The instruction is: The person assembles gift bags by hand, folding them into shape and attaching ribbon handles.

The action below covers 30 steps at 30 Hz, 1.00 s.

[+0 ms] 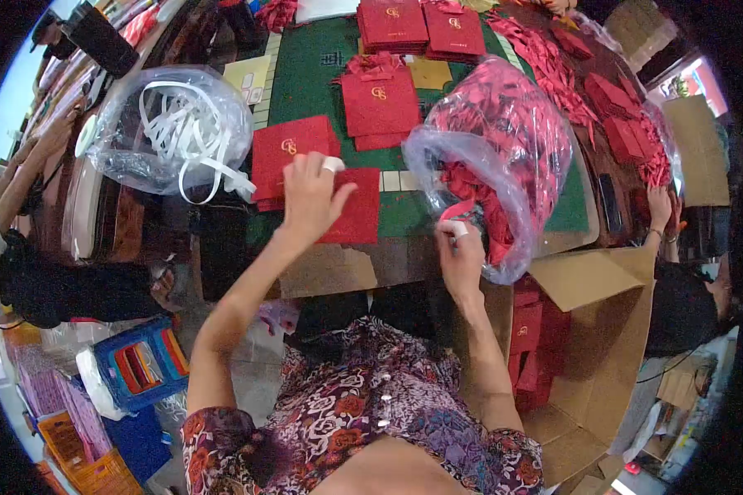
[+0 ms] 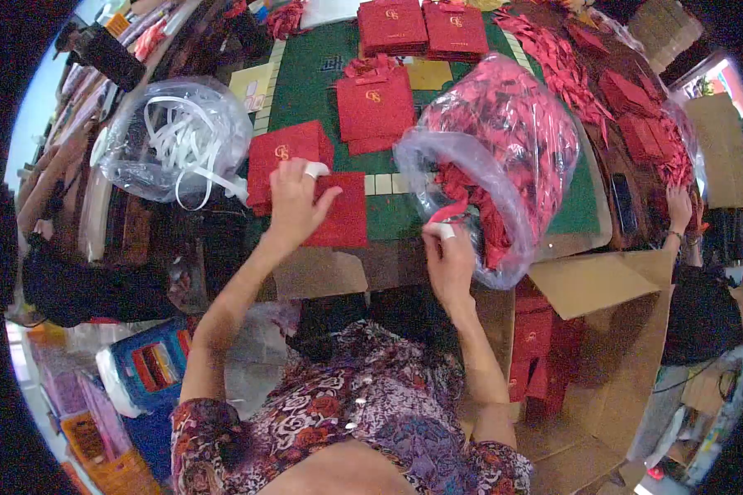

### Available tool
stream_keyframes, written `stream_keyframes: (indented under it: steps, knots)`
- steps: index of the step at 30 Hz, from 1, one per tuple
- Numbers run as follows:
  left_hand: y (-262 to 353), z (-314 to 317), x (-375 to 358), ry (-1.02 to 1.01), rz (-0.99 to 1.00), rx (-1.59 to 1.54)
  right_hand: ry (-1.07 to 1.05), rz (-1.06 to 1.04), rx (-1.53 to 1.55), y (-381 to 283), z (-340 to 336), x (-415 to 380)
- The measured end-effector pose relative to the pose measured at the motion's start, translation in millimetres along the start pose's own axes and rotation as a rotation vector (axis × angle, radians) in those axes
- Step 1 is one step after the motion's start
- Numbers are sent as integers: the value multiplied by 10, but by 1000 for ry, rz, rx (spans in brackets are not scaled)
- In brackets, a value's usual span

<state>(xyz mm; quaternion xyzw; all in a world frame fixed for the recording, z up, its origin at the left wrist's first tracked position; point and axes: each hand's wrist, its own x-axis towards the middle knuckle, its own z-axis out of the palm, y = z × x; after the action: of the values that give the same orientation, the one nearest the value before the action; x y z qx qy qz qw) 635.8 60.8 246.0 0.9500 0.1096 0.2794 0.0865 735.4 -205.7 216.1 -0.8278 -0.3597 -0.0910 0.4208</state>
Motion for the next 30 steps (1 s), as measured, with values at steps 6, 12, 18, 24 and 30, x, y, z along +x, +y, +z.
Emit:
stream_keyframes:
  steps: [6,12,18,24,30]
  knots:
    - [519,420,-359,-198,10,-108,-163,-44,106,-200,204,-222]
    - [652,566,-525,-187,-92,-174,-310,-131,79,-190,142,-390]
    - [836,483,-312,-175,-80,-433,-509,-199,14,-186,46,-412]
    - [1180,901,75,-188,-35,-488,-474,-319,5,-144,170,-440]
    - [1185,953,27,-161,-212,-638,-479,-271,82,-83,132,-488]
